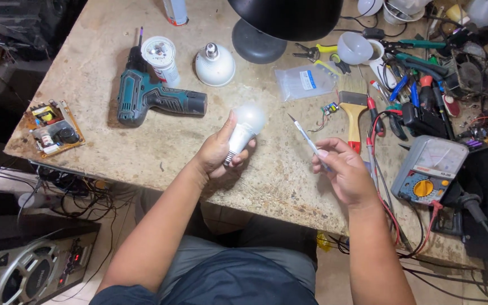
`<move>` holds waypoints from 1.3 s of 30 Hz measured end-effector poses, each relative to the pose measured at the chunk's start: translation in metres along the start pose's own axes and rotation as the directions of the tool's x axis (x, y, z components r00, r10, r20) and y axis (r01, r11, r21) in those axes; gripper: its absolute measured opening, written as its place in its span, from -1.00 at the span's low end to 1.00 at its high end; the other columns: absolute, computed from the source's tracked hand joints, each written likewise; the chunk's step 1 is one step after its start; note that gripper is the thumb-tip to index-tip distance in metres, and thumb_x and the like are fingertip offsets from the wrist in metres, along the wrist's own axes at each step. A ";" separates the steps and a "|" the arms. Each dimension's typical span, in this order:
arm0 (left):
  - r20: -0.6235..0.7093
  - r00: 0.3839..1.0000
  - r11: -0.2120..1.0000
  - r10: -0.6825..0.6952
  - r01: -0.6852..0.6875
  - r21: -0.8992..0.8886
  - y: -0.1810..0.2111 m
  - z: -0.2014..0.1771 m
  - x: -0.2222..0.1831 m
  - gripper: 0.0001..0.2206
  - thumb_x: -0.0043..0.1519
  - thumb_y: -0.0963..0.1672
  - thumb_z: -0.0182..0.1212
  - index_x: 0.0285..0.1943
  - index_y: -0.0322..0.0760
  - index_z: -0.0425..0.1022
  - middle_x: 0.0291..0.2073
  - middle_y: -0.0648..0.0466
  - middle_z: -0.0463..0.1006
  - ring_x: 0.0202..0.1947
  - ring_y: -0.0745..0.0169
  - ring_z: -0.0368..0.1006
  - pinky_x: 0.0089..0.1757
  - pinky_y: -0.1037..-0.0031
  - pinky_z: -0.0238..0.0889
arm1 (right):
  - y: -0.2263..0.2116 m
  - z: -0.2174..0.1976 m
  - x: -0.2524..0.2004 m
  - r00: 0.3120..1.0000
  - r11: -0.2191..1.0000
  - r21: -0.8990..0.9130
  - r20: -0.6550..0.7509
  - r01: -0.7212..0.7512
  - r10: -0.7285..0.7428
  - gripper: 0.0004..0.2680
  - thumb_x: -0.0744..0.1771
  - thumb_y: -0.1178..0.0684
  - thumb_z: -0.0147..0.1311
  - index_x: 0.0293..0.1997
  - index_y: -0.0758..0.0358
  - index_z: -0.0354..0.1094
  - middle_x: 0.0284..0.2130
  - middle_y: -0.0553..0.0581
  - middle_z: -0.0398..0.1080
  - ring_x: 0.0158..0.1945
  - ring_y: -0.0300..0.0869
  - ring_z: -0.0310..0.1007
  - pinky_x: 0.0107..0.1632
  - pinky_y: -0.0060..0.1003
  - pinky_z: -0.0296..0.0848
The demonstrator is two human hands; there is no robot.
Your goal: Diagnosing and testing an LED bulb using a multimeter and marking it with a pen
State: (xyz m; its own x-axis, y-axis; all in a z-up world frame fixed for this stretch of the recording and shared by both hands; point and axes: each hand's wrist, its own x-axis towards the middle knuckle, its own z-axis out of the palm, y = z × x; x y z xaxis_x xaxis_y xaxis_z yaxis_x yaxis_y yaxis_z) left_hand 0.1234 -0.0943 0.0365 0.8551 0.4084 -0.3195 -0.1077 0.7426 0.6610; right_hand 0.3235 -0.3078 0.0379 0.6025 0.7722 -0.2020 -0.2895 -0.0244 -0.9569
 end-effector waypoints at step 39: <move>0.318 0.731 -0.143 0.604 -0.293 0.945 -0.036 -0.047 -0.003 -0.48 0.18 -0.01 0.43 0.32 -0.20 0.49 -0.17 0.00 0.46 -0.11 -0.05 0.46 -0.05 0.16 0.37 | -0.001 0.096 0.008 0.956 0.931 -0.261 -0.073 0.257 -0.284 -0.81 0.33 0.25 0.26 0.01 0.42 0.39 -0.27 0.22 0.58 -0.21 -0.26 0.59 -0.08 -0.37 0.65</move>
State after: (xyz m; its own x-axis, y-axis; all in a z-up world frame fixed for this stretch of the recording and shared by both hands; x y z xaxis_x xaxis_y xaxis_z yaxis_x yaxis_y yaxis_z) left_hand 0.1007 -0.0971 -0.0179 0.7213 0.5784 0.3811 0.2447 -0.7275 0.6410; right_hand 0.2573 -0.2407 0.0571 0.7123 0.6989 0.0639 0.0793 0.0103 -0.9968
